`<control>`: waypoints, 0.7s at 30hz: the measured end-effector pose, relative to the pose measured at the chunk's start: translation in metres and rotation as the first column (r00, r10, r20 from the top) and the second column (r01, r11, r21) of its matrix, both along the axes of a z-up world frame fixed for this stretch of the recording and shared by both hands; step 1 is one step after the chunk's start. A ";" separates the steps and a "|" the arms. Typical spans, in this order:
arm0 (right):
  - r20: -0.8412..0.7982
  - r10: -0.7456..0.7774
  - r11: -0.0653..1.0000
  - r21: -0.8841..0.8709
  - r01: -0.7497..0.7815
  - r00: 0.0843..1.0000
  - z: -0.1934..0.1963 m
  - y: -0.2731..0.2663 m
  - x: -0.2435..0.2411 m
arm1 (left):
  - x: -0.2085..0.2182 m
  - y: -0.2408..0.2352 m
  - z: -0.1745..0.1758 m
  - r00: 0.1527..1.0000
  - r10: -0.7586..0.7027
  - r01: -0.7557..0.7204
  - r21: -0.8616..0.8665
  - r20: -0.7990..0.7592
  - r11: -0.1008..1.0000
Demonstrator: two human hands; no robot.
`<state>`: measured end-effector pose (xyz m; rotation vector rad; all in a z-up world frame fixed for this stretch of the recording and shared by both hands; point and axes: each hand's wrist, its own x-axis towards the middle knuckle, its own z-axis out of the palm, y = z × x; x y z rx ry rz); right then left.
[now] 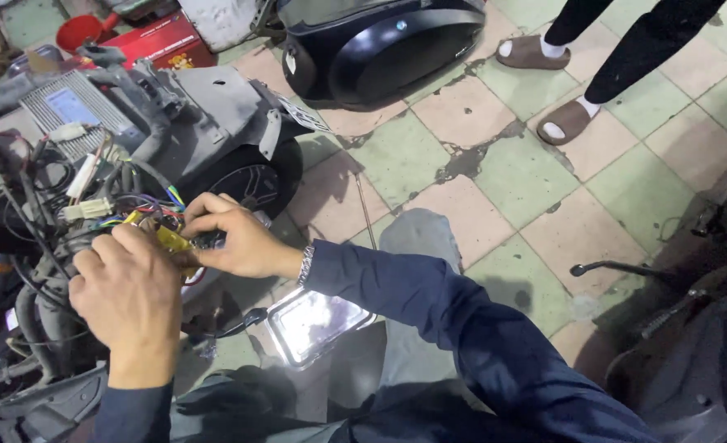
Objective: The person uses a screwdriver to loosen screws on a yellow fuse box attached to a scooter's wiring harness. They then remove the fuse box and disconnect several wires from the terminals by hand, placing the components into a metal tray.
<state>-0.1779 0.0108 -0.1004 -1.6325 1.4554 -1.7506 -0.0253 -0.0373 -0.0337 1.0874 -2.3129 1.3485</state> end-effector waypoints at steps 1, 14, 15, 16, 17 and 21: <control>0.003 -0.003 1.000 -0.005 0.003 1.000 -0.001 -0.001 0.001 | 0.000 0.003 0.003 1.000 0.006 -0.006 0.013 -0.011 1.000; 0.008 0.012 1.000 -0.011 -0.012 1.000 -0.002 0.000 0.001 | 0.001 -0.005 -0.008 0.999 -0.020 0.021 0.027 -0.032 0.999; 0.009 0.015 1.000 -0.011 -0.015 1.000 -0.001 0.000 0.000 | 0.000 -0.003 -0.004 0.999 -0.016 0.017 0.027 -0.031 0.999; -0.002 0.006 1.000 -0.013 -0.006 1.000 0.000 0.000 0.000 | 0.000 0.000 0.000 0.999 -0.013 0.013 -0.006 -0.049 1.000; -0.012 -0.004 1.000 -0.015 0.004 1.000 0.000 -0.001 0.001 | 0.001 0.002 0.003 0.998 -0.011 0.009 -0.039 -0.067 0.999; -0.024 0.025 0.997 -0.069 -0.027 0.999 -0.013 -0.006 -0.003 | -0.007 0.008 0.011 0.999 -0.009 0.011 0.038 -0.046 0.999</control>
